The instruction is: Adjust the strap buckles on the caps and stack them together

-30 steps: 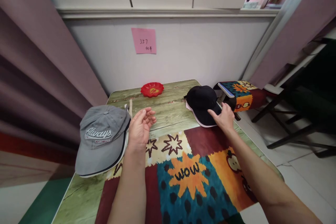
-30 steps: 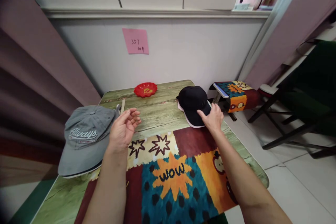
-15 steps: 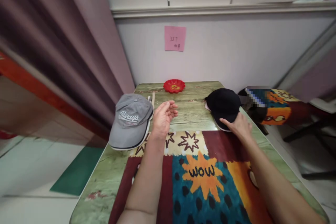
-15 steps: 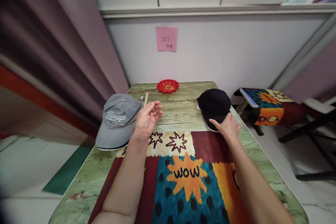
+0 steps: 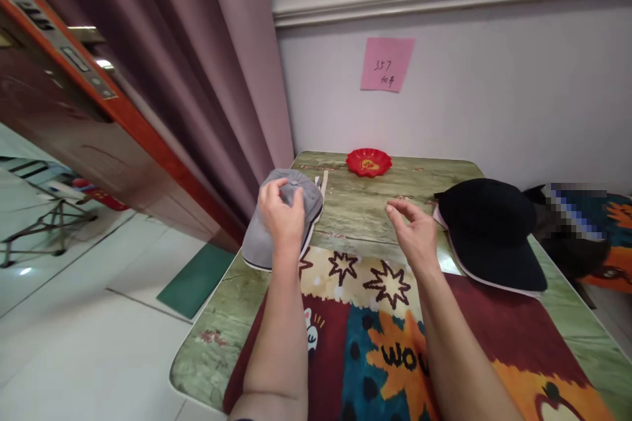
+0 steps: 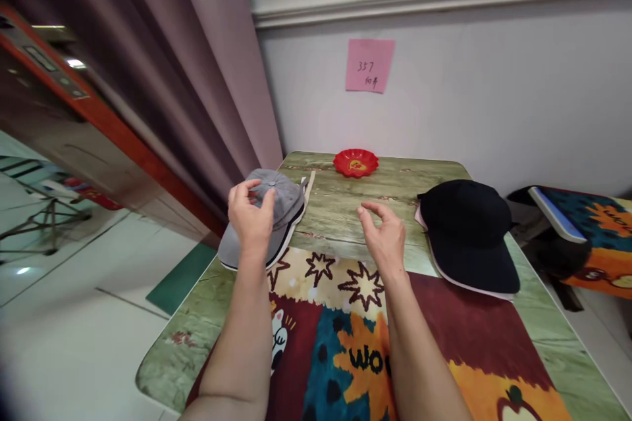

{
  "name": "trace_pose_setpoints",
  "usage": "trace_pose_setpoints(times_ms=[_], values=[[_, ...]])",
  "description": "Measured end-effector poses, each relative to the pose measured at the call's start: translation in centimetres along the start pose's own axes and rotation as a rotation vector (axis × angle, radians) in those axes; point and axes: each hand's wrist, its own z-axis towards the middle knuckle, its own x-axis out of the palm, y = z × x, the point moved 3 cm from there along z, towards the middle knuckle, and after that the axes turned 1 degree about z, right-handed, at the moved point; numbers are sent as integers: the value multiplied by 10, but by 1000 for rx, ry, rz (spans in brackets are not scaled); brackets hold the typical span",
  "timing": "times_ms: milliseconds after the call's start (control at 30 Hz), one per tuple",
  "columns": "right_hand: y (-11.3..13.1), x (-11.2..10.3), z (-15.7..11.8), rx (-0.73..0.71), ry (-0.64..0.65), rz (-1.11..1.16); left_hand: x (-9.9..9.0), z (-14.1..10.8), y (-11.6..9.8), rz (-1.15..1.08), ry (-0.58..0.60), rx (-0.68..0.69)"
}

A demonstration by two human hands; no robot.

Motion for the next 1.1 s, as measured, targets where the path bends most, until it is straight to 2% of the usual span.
trace_pose_setpoints(times_ms=[67,167,300,500,633,733,800,967,1100], values=[[0,5,2,41,40,82,-5,6,17,201,-33,-2],[1,6,3,97,71,212,-3,8,39,359,3,-60],[7,2,1,139,67,331,4,5,53,369,44,-72],[13,-3,1,144,67,363,3,5,50,262,-16,-72],[15,0,-1,193,86,428,-6,8,32,112,-122,14],[17,6,-4,268,144,500,-13,7,6,-53,-164,118],[19,11,-8,306,228,528,-17,3,-15,-183,-158,159],[28,20,-13,336,391,619,-13,-21,-63,-475,-39,132],[35,17,-9,336,400,824,0,-42,-87,-631,136,64]])
